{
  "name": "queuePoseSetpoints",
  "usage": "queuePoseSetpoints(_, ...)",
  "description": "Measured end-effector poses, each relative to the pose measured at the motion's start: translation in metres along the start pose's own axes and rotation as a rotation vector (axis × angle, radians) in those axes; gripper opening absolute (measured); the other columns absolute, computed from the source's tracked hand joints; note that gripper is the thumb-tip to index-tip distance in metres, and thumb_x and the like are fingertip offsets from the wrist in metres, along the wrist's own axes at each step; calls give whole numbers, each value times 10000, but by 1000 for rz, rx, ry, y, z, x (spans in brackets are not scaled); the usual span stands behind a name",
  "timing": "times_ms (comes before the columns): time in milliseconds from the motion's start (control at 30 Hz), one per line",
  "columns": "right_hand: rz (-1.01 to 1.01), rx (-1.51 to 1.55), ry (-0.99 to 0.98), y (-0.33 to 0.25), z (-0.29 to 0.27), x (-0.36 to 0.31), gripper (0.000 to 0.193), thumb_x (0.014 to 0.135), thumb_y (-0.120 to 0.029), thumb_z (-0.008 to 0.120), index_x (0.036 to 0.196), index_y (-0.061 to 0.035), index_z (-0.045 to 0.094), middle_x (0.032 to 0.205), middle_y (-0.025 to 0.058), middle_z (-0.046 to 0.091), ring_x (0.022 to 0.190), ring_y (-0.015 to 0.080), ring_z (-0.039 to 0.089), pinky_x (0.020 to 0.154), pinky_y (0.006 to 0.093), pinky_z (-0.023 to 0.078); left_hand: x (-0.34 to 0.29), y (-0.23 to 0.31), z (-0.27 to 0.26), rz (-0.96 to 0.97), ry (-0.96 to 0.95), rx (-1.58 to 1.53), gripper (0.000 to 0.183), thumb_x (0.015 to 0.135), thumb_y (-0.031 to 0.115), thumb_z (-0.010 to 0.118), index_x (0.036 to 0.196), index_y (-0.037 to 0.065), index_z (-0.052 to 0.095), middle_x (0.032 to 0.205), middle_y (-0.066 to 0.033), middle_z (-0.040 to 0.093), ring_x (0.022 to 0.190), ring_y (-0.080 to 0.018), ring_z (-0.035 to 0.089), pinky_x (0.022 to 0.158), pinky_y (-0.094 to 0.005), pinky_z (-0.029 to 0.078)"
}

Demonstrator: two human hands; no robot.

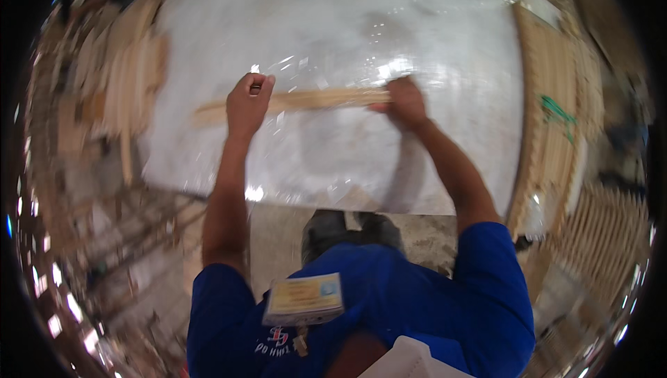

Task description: The person gathers small bundles of wooden sticks and places them on a large sheet of clear plastic wrap. They roll the plastic wrap around the sticks to encase them, then place the wrapped bundles aside. The process is repeated multiple times with new bundles of sticks.

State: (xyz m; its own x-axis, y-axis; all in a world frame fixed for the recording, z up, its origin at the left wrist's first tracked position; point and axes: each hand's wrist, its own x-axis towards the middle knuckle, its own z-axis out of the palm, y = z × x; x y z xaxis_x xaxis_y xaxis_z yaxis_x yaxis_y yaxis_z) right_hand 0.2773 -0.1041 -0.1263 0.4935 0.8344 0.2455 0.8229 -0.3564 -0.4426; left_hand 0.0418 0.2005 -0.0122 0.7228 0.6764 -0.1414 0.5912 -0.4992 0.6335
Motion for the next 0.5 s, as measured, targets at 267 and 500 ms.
queuePoseSetpoints(267, -84, -186, 41, -9, -17, 19, 603, 741, -636, 868, 933, -83, 720, 856, 82, 671, 905, 320, 615, 819, 439, 553, -102, -42, 86, 19, 379, 195, 356, 936, 367, 818, 1131, 75, 757, 991, -113, 712, 916, -296, 717, 837, -433, 590)
queuePoseSetpoints(500, -91, -276, 33, 9, -22, 4, 591, 764, -633, 855, 889, -79, 692, 834, 83, 650, 872, 315, 609, 771, 425, 547, -84, -62, 31, -509, -37, -585, 148, 1043, 128, 655, 1092, 25, 750, 1015, -98, 731, 914, -245, 729, 736, -352, 581)
